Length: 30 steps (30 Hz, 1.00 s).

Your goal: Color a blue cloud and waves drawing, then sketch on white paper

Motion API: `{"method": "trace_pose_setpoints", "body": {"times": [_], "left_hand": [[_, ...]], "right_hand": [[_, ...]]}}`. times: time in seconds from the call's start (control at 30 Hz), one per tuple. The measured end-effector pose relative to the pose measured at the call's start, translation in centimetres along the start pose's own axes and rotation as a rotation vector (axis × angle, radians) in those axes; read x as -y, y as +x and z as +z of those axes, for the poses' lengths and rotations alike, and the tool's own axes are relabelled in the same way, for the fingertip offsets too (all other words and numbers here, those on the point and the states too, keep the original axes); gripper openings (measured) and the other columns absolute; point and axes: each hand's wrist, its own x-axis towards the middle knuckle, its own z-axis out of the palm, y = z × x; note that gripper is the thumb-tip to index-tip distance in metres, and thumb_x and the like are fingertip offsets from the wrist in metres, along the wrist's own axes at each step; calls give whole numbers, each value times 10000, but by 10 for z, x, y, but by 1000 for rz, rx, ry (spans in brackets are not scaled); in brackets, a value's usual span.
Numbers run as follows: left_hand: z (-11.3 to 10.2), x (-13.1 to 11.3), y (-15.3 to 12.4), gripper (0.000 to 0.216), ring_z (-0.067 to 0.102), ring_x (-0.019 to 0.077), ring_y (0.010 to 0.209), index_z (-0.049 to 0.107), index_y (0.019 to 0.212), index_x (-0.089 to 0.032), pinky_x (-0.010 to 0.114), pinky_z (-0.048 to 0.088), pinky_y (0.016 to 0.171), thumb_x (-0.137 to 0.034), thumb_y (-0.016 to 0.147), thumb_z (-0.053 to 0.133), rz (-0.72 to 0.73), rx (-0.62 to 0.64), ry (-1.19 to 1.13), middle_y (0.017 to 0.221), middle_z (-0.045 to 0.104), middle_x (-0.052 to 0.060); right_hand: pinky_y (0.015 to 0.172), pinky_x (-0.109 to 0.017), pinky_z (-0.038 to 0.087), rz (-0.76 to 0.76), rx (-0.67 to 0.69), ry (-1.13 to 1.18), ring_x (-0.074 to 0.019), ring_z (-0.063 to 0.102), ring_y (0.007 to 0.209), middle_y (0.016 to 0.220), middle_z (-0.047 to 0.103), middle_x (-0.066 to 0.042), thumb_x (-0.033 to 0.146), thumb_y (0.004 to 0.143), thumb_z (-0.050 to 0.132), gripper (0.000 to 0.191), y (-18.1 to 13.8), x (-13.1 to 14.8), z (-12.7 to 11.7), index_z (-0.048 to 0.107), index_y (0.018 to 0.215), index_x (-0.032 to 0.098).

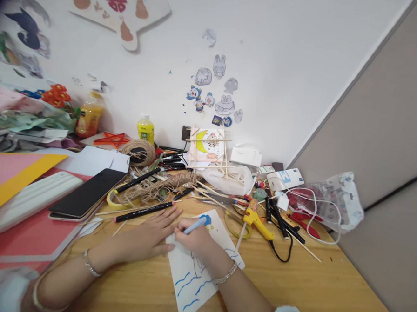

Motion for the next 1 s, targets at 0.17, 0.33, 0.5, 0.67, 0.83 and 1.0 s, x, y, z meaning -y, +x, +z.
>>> {"method": "trace_pose_setpoints", "body": {"times": [0.17,0.33,0.5,0.67,0.83,1.0], "left_hand": [[-1,-1,1,640,22,296,1419,261,1484,-162,473,135,1132,-488,964,442,-7,13,-1,1548,90,158],[-1,0,1,648,23,297,1418,246,1490,-156,470,138,1132,-470,961,450,-5,16,2,1548,81,158],[0,8,0,649,62,287,1420,240,1493,-198,437,164,1133,-468,948,467,6,-20,13,1557,78,124],[-1,18,-2,567,47,287,1422,259,1487,-245,432,168,1132,-362,965,446,-17,-86,34,1569,7,73],[-2,19,-3,555,50,280,1423,277,1483,-229,423,165,1131,-336,963,442,-21,-85,51,1568,28,85],[0,19,-4,533,51,268,1425,304,1471,-217,414,162,1131,-369,974,422,-16,-87,61,1566,60,93]], "right_hand": [[501,-227,287,-30,-20,5,-103,346,515,519,368,64,181,699,477,212,1,1,0,346,535,212],[508,-225,295,1,-14,-10,-104,356,529,535,392,61,179,713,478,202,2,3,-1,364,549,211],[518,-234,293,12,-81,-9,-109,370,531,528,386,63,164,735,485,238,-6,5,-9,347,547,213],[510,-235,274,-9,-9,-74,-110,365,529,526,375,64,168,753,497,265,-14,8,-10,331,551,214],[523,-230,257,-41,-8,-163,-99,341,530,532,375,66,169,751,499,275,-11,7,-3,315,551,208],[535,-227,283,-62,14,-188,-98,336,527,532,390,66,168,753,503,280,-10,8,-3,320,546,208]]}}
